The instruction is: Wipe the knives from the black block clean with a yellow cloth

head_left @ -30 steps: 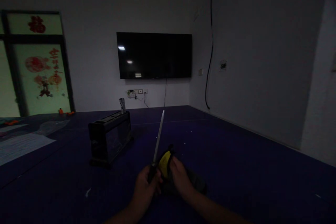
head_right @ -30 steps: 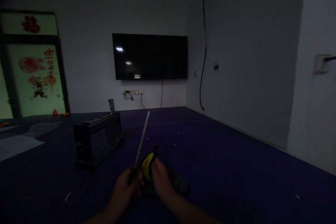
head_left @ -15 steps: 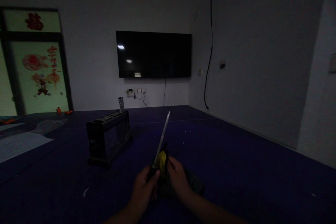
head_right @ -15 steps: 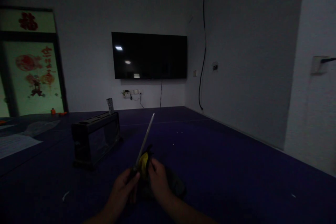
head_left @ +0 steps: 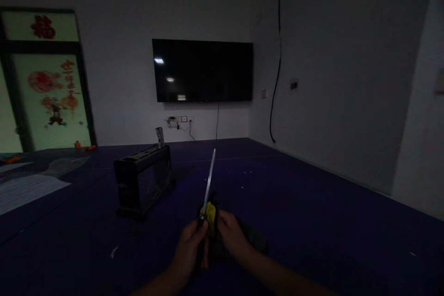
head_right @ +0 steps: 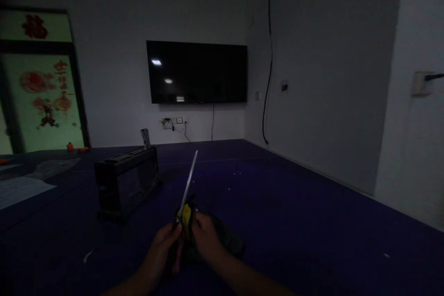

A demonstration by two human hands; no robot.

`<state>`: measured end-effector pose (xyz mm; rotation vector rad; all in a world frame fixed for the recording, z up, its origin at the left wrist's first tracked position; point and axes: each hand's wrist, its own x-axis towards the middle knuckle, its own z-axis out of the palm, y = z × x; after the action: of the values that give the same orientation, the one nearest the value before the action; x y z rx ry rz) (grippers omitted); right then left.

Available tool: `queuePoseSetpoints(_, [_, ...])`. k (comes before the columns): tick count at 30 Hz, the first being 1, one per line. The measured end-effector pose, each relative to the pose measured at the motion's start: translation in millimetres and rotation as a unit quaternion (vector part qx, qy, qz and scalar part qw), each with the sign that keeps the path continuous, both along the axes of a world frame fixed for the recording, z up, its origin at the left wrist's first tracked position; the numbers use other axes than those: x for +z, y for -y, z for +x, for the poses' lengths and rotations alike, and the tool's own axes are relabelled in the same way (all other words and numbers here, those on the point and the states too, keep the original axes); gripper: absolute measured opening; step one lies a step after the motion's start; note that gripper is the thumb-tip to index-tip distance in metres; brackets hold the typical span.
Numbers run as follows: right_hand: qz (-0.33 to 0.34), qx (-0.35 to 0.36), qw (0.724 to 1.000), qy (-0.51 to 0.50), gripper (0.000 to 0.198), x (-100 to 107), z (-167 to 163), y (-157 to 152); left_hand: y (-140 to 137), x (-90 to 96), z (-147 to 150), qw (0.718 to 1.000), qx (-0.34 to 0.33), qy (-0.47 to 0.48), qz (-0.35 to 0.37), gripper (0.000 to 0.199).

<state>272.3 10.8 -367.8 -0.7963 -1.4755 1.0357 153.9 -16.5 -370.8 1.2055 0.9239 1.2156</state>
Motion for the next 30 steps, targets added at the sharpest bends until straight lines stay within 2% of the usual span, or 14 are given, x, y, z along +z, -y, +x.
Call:
queuePoseSetpoints(7, [0.023,-0.017,0.999,0.02,0.053,3.3,0.1,3.1,1.6,-0.9,-1.1,1.0,0.018,-0.024,0.007,0.058])
queuePoseSetpoints(16, [0.035,-0.04,0.998,0.03,0.056,-4.4,1.7,-1.9,1.4,1.6,-0.9,0.999,0.028,-0.022,0.019,0.057])
queuePoseSetpoints(24, [0.013,0.028,1.0,0.004,0.054,0.4,0.3,-1.2,0.1,-1.6,-3.7,0.998,-0.062,-0.002,-0.012,0.056])
queuePoseSetpoints(30, [-0.001,0.049,0.999,-0.005,0.053,3.8,-0.5,-0.2,0.5,-1.7,-3.0,0.999,-0.039,0.0,-0.009,0.055])
